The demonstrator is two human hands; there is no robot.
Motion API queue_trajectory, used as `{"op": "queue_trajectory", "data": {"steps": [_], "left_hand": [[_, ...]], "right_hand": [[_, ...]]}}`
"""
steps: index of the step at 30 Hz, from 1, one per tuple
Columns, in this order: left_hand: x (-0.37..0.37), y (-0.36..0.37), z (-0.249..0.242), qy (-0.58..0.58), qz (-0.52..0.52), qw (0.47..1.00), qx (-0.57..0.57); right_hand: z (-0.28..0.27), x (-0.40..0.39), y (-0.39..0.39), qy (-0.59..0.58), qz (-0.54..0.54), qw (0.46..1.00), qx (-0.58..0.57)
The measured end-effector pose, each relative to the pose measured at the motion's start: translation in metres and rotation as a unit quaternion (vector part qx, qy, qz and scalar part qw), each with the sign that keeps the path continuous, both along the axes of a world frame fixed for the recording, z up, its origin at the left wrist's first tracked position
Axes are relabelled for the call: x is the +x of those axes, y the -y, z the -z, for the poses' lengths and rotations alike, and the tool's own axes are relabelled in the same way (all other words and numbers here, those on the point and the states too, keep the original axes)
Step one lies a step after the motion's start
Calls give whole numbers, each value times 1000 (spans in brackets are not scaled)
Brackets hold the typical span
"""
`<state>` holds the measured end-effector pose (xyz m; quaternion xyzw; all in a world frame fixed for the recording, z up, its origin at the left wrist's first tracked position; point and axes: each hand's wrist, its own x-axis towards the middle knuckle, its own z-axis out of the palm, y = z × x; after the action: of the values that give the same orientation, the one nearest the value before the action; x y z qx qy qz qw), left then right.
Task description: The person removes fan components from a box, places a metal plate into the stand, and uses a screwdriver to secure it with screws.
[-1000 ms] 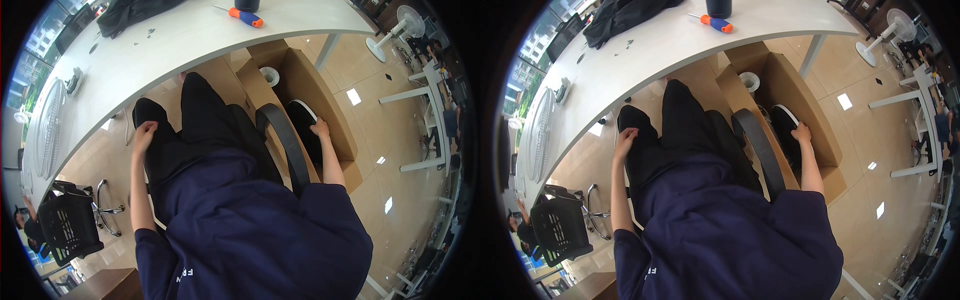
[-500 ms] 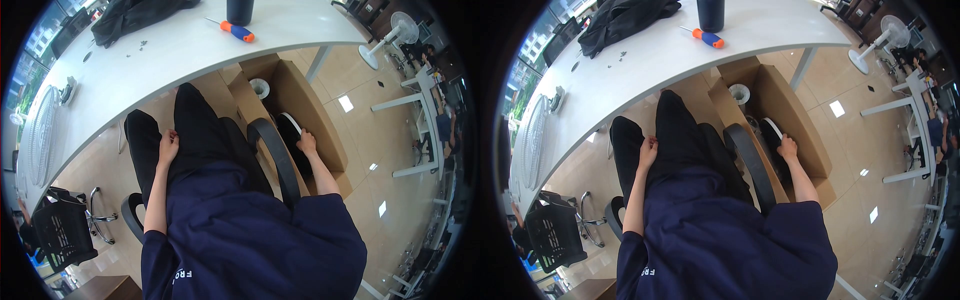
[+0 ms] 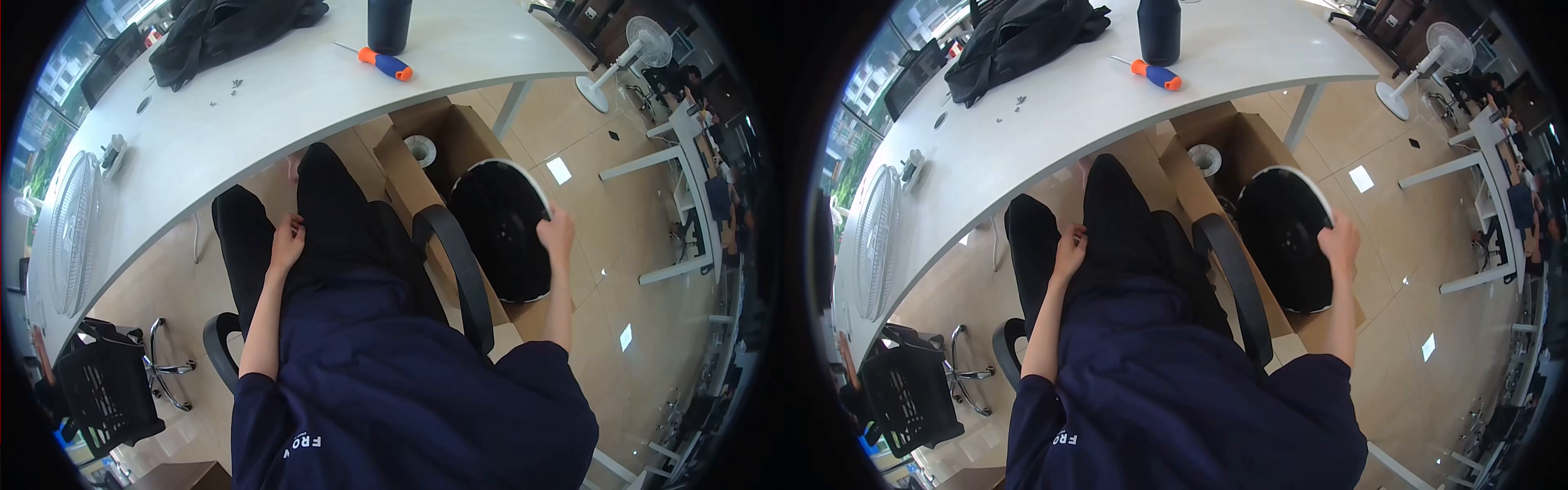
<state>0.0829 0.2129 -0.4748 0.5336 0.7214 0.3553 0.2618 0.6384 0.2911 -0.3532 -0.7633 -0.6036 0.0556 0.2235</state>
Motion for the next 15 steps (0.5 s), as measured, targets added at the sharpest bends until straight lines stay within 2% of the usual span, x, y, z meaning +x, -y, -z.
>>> {"op": "queue_trajectory", "data": {"steps": [3,5,6,8,10,11,12,13,15], "left_hand": [[18,-8,-10,14,21,1000,7],[40,-14,-17,76,56,992,80],[51,-19,-19,55,99,988,105],[80,-28,-40,133,150,976,88],[107,-37,-53,147,206,966,45],[120,-43,-49,280,228,932,-22],[128,-51,-56,401,265,870,-109],[137,-58,-48,577,272,752,-168],[146,-60,-68,653,270,674,-216]], "right_hand": [[-54,2,5,6,-7,999,52],[-91,-1,5,6,-73,991,113],[-110,-5,9,6,-76,991,113],[-151,-18,13,37,-146,973,177],[-198,-47,24,16,-183,962,204],[-214,-53,27,19,-209,952,225],[-228,-57,28,23,-234,940,246],[-240,-66,30,21,-245,936,251],[-260,-78,41,34,-272,919,284]]}}
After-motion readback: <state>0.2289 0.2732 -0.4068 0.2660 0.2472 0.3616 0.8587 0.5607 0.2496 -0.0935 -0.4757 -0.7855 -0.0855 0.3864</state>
